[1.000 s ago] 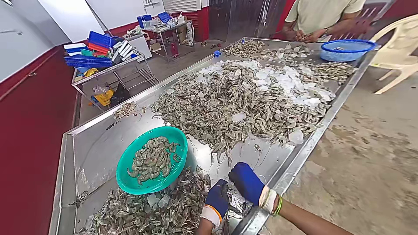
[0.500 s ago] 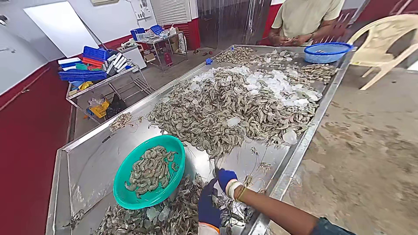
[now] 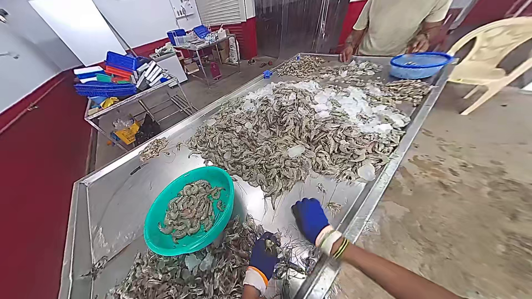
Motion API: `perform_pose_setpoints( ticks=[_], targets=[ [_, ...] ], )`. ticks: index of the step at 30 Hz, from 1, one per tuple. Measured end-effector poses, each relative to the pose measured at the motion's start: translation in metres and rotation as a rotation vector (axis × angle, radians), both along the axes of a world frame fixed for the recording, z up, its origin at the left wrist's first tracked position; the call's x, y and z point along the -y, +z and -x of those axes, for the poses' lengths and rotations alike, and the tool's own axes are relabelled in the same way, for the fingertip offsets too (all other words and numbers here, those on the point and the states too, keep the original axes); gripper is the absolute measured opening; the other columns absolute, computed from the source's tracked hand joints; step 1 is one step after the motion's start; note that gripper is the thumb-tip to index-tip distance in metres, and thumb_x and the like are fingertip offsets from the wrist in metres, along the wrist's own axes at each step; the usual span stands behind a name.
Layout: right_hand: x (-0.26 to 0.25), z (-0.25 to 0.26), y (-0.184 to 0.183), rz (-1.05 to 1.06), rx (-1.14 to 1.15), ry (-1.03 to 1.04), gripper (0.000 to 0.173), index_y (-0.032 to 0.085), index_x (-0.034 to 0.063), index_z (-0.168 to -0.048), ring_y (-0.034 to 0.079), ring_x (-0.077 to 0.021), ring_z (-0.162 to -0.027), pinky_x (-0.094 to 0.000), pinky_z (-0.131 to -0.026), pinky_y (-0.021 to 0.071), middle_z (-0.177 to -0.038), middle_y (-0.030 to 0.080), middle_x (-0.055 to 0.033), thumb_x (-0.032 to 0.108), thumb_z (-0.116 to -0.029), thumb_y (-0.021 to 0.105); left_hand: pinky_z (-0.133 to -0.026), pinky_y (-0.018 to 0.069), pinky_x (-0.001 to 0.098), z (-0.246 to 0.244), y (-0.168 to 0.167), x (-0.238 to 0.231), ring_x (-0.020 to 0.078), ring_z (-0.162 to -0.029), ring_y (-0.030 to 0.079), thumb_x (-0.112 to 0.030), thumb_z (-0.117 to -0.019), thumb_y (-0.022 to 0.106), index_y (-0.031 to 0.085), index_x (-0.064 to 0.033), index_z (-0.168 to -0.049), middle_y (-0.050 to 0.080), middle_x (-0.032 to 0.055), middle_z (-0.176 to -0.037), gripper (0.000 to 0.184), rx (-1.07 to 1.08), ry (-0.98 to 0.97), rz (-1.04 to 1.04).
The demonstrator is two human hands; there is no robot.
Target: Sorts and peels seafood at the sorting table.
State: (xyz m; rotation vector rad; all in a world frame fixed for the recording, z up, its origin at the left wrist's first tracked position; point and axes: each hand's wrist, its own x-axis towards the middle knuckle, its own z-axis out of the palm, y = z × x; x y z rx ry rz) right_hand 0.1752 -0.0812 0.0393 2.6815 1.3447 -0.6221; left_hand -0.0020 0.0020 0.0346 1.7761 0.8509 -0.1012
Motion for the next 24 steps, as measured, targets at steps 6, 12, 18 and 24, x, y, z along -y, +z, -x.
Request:
perform_pose_setpoints(
  ticks=[6,12,18,24],
  targets=[
    [-0.062,-0.092,-0.007,-0.143,-0.09,0.171,0.033,0.068,0.0081,-0.132,0.055,-0.0506,-0.129,-0.069,-0.102,0.0451,-0.142,0.058,-0.0255,0.008,-0.1005,0.056,-0.073,0.0592,0.0313,0.008,-0.015,0.001,0.0125,-0.079,0.065,0.0,-0.0894,0.064,0.059,0.0086,-0.115,0.063,0.0119,-0.095,0.027,0.331,0.111,0.133],
    [-0.105,-0.06,-0.049,-0.136,-0.215,-0.033,0.063,0.053,0.021,-0.15,0.058,-0.0525,-0.123,-0.0698,-0.095,0.0508,-0.148,0.049,-0.029,0.007,-0.0908,0.069,-0.047,0.0506,0.0265,0.009,-0.016,0.009,0.008,-0.054,0.053,0.002,-0.0925,0.048,0.053,0.0016,-0.141,0.061,0.0042,-0.086,0.049,0.534,0.245,0.206],
    [-0.045,-0.09,-0.005,-0.358,-0.323,-0.076,0.041,0.06,0.0104,-0.144,0.06,-0.0401,-0.128,-0.0592,-0.108,0.0456,-0.14,0.061,-0.0228,0.013,-0.1036,0.053,-0.049,0.0455,0.0129,0.039,-0.029,0.0,-0.0061,-0.054,0.052,0.002,-0.093,0.053,0.069,0.0058,-0.114,0.073,-0.0012,-0.09,0.027,0.74,0.388,0.069],
    [-0.075,-0.066,-0.026,-0.229,-0.19,0.238,0.026,0.075,0.0072,-0.118,0.061,-0.042,-0.125,-0.0629,-0.104,0.0472,-0.129,0.068,-0.0204,0.013,-0.104,0.055,-0.047,0.0478,0.0225,0.027,-0.024,0.005,0.003,-0.047,0.049,-0.002,-0.0958,0.042,0.066,0.0068,-0.117,0.061,-0.0028,-0.067,0.033,0.636,0.332,0.15]
  ],
)
